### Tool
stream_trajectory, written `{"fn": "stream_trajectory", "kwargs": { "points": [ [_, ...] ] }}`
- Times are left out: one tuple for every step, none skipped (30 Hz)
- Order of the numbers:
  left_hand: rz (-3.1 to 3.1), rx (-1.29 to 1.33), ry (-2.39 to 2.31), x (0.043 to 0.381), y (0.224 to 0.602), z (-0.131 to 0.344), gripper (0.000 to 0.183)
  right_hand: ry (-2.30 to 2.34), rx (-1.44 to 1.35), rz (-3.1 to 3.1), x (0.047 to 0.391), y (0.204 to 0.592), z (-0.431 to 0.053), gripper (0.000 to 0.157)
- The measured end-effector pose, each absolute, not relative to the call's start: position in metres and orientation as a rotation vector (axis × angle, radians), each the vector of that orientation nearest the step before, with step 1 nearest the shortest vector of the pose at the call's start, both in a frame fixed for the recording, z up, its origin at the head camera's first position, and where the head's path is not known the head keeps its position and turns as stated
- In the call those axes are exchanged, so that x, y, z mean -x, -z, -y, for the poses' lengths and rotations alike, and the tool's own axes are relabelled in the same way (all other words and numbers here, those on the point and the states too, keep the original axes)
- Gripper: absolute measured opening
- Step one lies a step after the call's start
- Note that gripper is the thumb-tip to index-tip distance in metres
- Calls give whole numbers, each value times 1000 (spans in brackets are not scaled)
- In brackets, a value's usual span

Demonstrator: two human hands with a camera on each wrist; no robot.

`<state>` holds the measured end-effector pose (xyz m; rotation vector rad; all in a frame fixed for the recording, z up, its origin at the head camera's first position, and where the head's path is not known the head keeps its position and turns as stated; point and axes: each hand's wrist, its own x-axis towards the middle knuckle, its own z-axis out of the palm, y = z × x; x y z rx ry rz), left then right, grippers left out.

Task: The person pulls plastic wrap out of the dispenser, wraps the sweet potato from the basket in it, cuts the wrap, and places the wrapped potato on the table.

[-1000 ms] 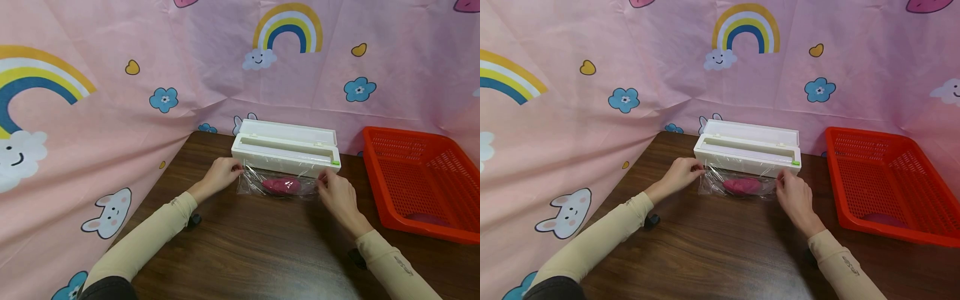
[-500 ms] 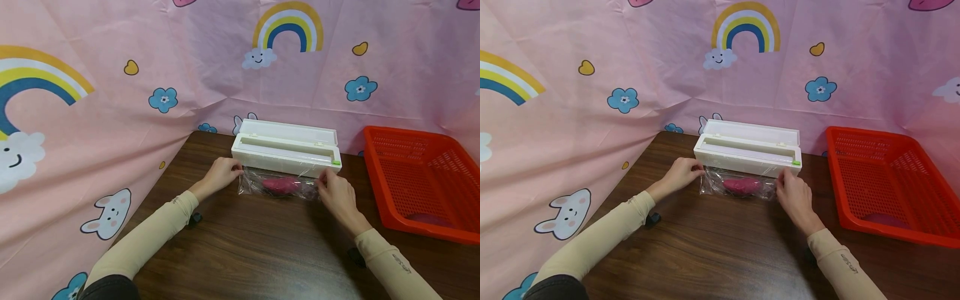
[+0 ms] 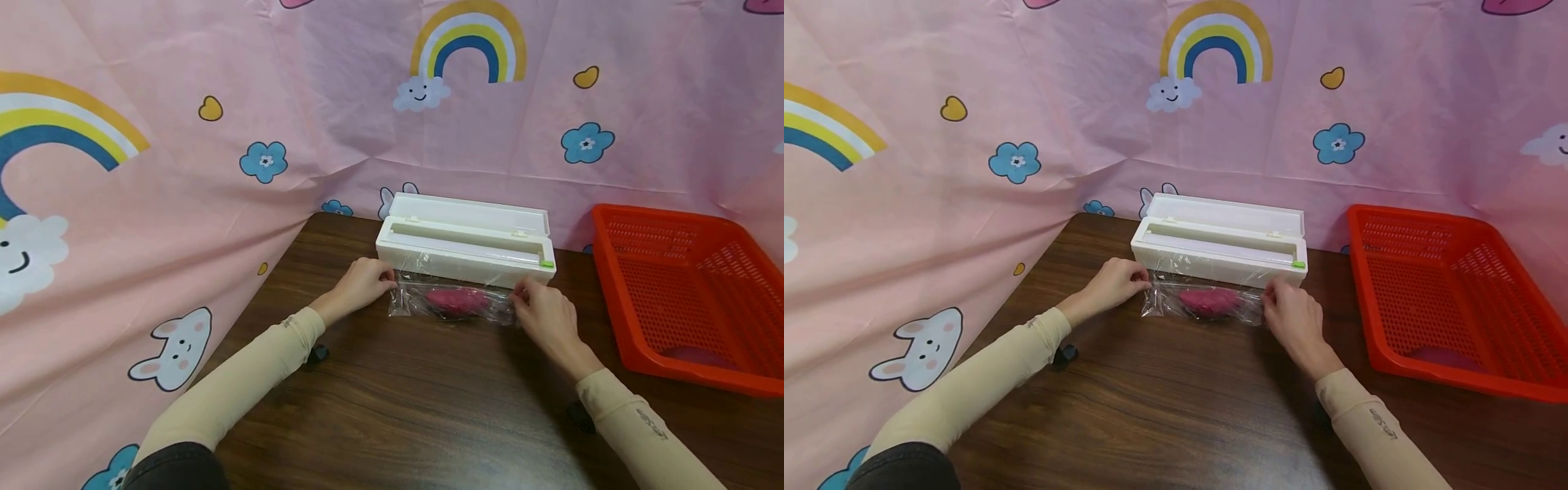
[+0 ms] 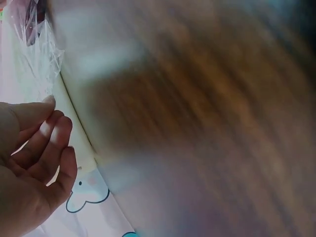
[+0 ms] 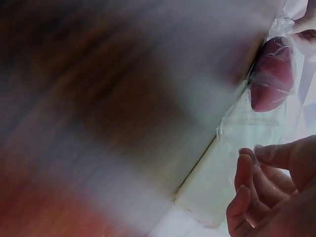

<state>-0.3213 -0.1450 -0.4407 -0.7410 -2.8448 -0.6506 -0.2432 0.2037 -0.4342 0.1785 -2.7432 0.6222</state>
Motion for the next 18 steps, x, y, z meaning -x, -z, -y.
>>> {"fn": "stream_trajectory", "kwargs": {
  "points": [
    [2854,740,651,321,441,145,10,-615,-189,2747,244,435,-203,10],
    [2862,740,650,321,441,145,10,-607,-198,2753,244,435,-203,10],
    [2869,740,647,321,441,145,9,-599,-208,2760,245,435,-203,10],
    [2874,741,647,321,442,145,9,-592,-218,2768,245,436,-203,10],
    [2876,741,649,321,442,145,9,-582,-225,2776,245,436,-203,10],
    [2875,743,650,321,443,145,9,-563,-232,2783,245,436,-203,11],
    [2874,746,657,321,443,145,9,-544,-235,2793,245,435,-203,12],
    [2872,750,660,322,443,145,9,-525,-237,2803,244,435,-202,15],
    [2869,753,660,322,444,144,8,-501,-242,2804,243,434,-202,17],
    [2867,755,660,322,444,144,9,-476,-249,2799,242,433,-201,19],
    [2866,754,661,322,444,144,9,-449,-261,2783,241,431,-200,21],
    [2865,754,658,322,444,144,9,-422,-277,2759,239,429,-198,21],
    [2864,752,654,323,443,144,9,-401,-300,2730,237,427,-196,21],
    [2865,747,648,323,442,145,9,-383,-333,2685,235,425,-193,19],
    [2866,742,647,323,442,145,10,-361,-374,2637,233,422,-190,18],
    [2868,735,648,324,442,145,10,-346,-426,2582,230,419,-186,17],
    [2870,731,647,324,442,145,10,-327,-476,2527,228,417,-182,17],
    [2871,731,650,324,442,145,10,-312,-524,2477,225,414,-177,18]
  ]
}}
